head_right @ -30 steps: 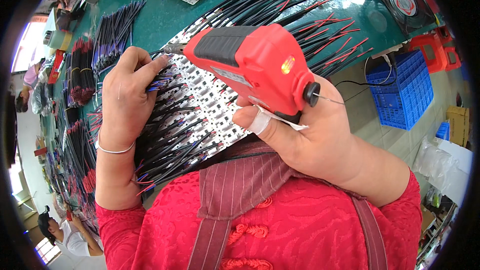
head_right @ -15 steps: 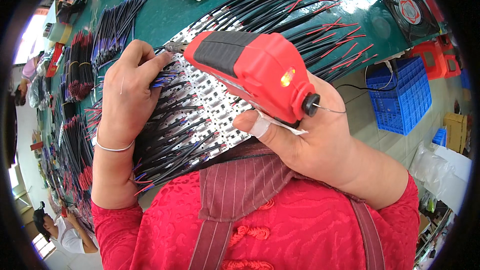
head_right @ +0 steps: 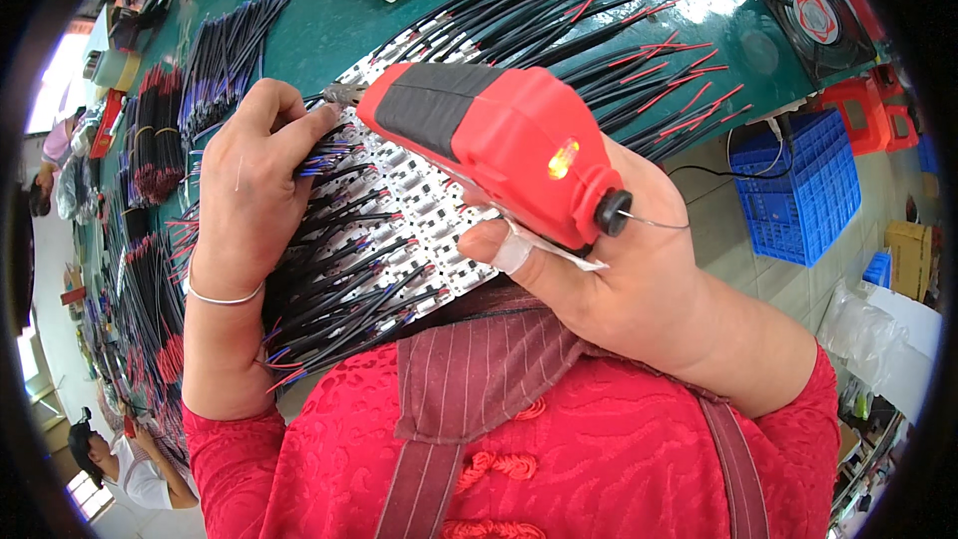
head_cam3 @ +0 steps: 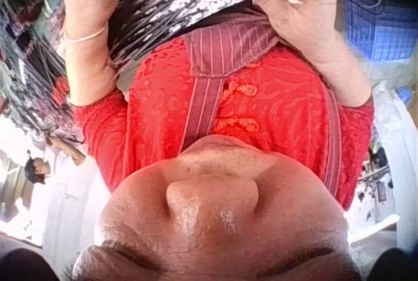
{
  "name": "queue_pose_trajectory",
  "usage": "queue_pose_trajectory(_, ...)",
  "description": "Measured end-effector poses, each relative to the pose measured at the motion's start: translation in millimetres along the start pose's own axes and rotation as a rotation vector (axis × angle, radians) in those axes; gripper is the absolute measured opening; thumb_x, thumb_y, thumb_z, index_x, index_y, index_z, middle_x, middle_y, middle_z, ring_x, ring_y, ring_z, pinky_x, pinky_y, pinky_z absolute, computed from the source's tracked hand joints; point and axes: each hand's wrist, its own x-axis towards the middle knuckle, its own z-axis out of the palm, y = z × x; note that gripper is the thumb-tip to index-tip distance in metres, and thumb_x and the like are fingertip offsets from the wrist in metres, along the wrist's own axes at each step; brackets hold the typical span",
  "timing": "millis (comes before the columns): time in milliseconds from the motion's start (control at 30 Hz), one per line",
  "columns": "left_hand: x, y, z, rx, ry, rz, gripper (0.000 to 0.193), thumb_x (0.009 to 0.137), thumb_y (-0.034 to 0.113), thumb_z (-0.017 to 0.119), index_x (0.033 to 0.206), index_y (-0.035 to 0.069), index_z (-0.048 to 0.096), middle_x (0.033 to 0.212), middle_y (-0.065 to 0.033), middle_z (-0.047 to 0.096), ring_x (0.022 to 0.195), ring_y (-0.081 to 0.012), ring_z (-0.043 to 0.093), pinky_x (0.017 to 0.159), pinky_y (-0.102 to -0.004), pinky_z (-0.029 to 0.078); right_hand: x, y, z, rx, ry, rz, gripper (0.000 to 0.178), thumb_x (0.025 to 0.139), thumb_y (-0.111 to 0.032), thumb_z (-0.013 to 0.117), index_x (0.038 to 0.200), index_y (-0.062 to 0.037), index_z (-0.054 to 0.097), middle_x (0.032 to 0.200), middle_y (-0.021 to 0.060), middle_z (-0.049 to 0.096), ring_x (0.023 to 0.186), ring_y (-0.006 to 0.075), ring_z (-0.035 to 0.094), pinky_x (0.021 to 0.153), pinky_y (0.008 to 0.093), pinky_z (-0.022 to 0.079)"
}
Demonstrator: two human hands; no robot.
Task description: The person solders wires onto an electronic board using a soldering tool, smooths and organizes the attached wires by hand, and solders more wires onto the board.
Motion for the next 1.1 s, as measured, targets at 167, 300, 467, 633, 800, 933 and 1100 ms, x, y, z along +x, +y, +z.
queue_pose_trajectory(167,0.0,-0.7,0.9,-0.011,0.017,0.003,0.042,0.061,-0.01,0.069,0.1,0.007,0.072,0.089,-0.0096,0.057,0.079,-0.0288,0.061,0.067,-0.0391,0.049,2.7,2.9,1.6,0.107,0.041,-0.022,0.043,0.092,-0.001,0.069,0.131,0.0057,0.053,0.114,0.0134,0.068,0.094,0.017,0.071,0.085,0.031,0.057)
queue_pose_trajectory(300,0.7,-4.3,0.9,-0.039,0.036,0.005,0.042,0.061,-0.01,0.068,0.099,0.007,0.073,0.089,-0.0091,0.057,0.079,-0.0281,0.061,0.067,-0.0386,0.049,2.9,4.3,3.5,0.039,0.018,-0.074,0.044,0.092,-0.001,0.069,0.132,0.0057,0.053,0.115,0.0119,0.068,0.099,0.0163,0.069,0.088,0.0302,0.055)
queue_pose_trajectory(467,-1.4,-2.3,1.4,-0.026,0.023,-0.008,0.042,0.062,-0.01,0.067,0.099,0.008,0.073,0.088,-0.0088,0.057,0.078,-0.0278,0.061,0.067,-0.0384,0.049,2.6,7.5,5.7,0.089,0.048,-0.047,0.045,0.091,-0.001,0.07,0.133,0.0059,0.052,0.113,0.0104,0.068,0.099,0.0152,0.067,0.09,0.0292,0.054)
queue_pose_trajectory(633,-1.6,-0.9,0.6,-0.018,0.01,-0.006,0.044,0.061,-0.009,0.068,0.101,0.007,0.073,0.088,-0.0088,0.056,0.078,-0.0279,0.061,0.067,-0.0388,0.049,1.6,5.8,4.3,0.018,0.015,-0.05,0.045,0.093,-0.001,0.068,0.133,0.0067,0.05,0.111,0.0107,0.068,0.093,0.0151,0.07,0.085,0.0294,0.056)
queue_pose_trajectory(800,-2.5,1.2,-0.4,-0.019,-0.009,-0.018,0.045,0.06,-0.009,0.069,0.102,0.007,0.073,0.088,-0.0093,0.056,0.079,-0.0286,0.061,0.067,-0.0395,0.049,-5.0,-0.8,7.9,0.145,0.077,0.11,0.045,0.094,-0.013,0.071,0.134,0.0003,0.055,0.105,0.0083,0.069,0.096,0.0149,0.064,0.085,0.0296,0.051)
queue_pose_trajectory(933,-1.8,1.0,-0.2,-0.015,-0.006,-0.011,0.044,0.061,-0.009,0.069,0.102,0.007,0.073,0.088,-0.0097,0.057,0.079,-0.029,0.061,0.068,-0.0397,0.049,-4.5,-1.0,5.0,0.142,0.058,0.123,0.045,0.093,-0.012,0.071,0.134,0.0002,0.055,0.1,0.0068,0.068,0.093,0.0133,0.064,0.082,0.0285,0.051)
queue_pose_trajectory(1100,-1.9,0.8,-0.3,-0.017,0.0,-0.003,0.044,0.061,-0.008,0.069,0.102,0.006,0.072,0.088,-0.0103,0.057,0.079,-0.0297,0.061,0.068,-0.0399,0.049,2.1,4.6,1.7,-0.047,0.01,-0.025,0.044,0.094,-0.011,0.07,0.133,0.0007,0.055,0.103,0.0075,0.069,0.095,0.0139,0.065,0.084,0.029,0.052)
